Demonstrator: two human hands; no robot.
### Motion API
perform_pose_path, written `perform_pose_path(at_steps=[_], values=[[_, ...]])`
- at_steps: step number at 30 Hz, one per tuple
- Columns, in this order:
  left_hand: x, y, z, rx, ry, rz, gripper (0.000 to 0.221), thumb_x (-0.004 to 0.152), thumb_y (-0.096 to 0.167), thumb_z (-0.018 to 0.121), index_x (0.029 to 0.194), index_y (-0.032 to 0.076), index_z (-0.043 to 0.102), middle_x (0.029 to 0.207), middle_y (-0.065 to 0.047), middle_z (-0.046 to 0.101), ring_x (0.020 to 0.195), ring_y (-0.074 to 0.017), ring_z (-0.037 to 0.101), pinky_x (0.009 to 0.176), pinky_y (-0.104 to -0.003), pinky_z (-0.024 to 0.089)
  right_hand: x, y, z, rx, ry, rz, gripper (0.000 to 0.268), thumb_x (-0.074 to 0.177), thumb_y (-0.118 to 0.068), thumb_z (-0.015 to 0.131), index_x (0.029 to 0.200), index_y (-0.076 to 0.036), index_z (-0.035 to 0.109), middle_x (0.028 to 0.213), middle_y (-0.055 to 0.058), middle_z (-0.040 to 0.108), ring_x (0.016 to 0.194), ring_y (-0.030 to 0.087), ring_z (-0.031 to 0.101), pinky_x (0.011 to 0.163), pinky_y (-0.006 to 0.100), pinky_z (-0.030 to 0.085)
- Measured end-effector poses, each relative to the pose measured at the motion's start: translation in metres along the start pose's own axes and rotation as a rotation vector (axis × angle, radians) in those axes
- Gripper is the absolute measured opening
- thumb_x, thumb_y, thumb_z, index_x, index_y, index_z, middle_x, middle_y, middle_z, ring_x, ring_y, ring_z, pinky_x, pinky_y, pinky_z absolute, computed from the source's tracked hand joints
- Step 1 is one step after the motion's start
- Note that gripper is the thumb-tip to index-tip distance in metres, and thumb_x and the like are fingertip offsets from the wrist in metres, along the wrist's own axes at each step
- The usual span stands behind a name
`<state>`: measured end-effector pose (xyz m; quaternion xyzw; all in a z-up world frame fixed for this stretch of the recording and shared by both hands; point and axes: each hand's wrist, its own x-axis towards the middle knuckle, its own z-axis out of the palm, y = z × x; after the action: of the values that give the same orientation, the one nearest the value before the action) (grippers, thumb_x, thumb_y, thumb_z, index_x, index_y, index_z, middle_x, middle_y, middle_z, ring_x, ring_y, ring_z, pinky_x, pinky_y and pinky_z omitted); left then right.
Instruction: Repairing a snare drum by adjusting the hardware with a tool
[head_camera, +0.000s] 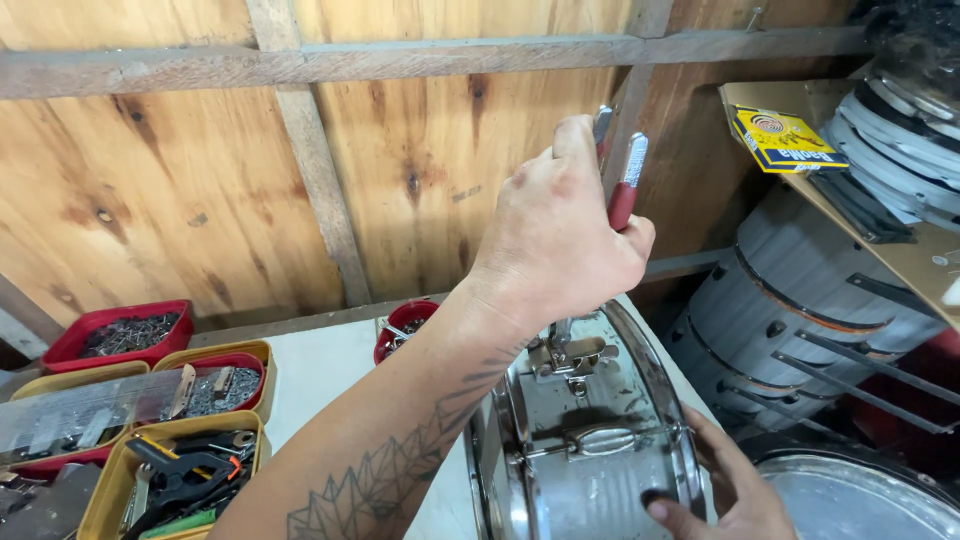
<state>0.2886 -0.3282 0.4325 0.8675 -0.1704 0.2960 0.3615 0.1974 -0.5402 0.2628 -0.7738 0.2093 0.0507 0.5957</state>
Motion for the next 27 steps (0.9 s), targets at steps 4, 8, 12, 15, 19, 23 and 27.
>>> perform_pose_path(at_steps=[4,8,12,15,19,23,27], values=[[-0.002,0.004,-0.009,-0.047,-0.056,-0.048,0.041,0.077,0.024,0.062,0.112,0.007,0.049,0.099,-0.011,0.073,0.095,-0.039,0.067,0.081,-0.049,0.052,0.015,0.003,-0.008,-0.101,-0.049,-0.042,0.112,0.054,-0.024,0.084,0.159,-0.029,0.045,0.147,0.011,0.068,0.14,0.029,0.061,0.125,0.049,0.038],[-0.004,0.001,-0.007,-0.093,-0.018,-0.039,0.033,0.074,0.021,0.059,0.104,0.011,0.05,0.087,-0.004,0.073,0.088,-0.0379,0.068,0.08,-0.047,0.052,0.041,0.023,-0.012,0.097,0.057,-0.359,0.073,0.073,-0.003,0.074,0.145,-0.006,0.059,0.143,0.011,0.068,0.13,0.022,0.063,0.117,0.035,0.044],[-0.005,-0.001,-0.003,-0.094,0.042,0.028,0.048,0.073,0.022,0.062,0.117,0.007,0.05,0.101,-0.009,0.074,0.092,-0.0383,0.07,0.085,-0.047,0.052,-0.014,-0.003,0.007,-0.077,0.381,-0.463,0.051,0.083,-0.01,0.07,0.134,-0.003,0.068,0.127,0.012,0.073,0.122,0.022,0.064,0.107,0.037,0.046],[-0.002,-0.005,-0.005,-0.059,0.025,-0.036,0.044,0.075,0.026,0.064,0.111,0.006,0.048,0.099,-0.009,0.073,0.094,-0.0368,0.069,0.084,-0.048,0.052,0.035,0.072,-0.02,-0.546,0.112,-0.606,0.108,0.05,-0.059,0.085,0.15,-0.031,0.051,0.157,0.006,0.049,0.144,0.028,0.047,0.114,0.061,0.04],[-0.003,-0.004,-0.008,-0.038,0.013,-0.084,0.046,0.076,0.028,0.066,0.113,0.007,0.047,0.102,-0.012,0.07,0.097,-0.0402,0.066,0.084,-0.049,0.052,0.103,0.16,-0.002,-0.695,0.104,-1.174,0.095,0.065,-0.073,0.079,0.139,-0.017,0.062,0.146,0.02,0.056,0.137,0.041,0.054,0.12,0.054,0.038],[-0.004,-0.009,-0.006,-0.006,0.039,-0.084,0.046,0.078,0.028,0.066,0.111,0.005,0.045,0.098,-0.016,0.07,0.093,-0.0421,0.067,0.083,-0.051,0.052,0.07,0.141,0.018,-0.671,0.54,-1.422,0.061,0.081,-0.065,0.064,0.127,-0.024,0.067,0.123,-0.004,0.068,0.106,0.023,0.066,0.095,0.043,0.05],[-0.005,-0.013,-0.005,0.003,0.086,-0.063,0.045,0.076,0.028,0.067,0.108,0.005,0.044,0.093,-0.017,0.07,0.088,-0.0442,0.068,0.081,-0.052,0.051,0.051,0.11,0.017,-0.64,0.605,-1.45,0.052,0.082,-0.058,0.067,0.116,-0.019,0.074,0.112,0.002,0.071,0.101,0.023,0.068,0.092,0.042,0.051]])
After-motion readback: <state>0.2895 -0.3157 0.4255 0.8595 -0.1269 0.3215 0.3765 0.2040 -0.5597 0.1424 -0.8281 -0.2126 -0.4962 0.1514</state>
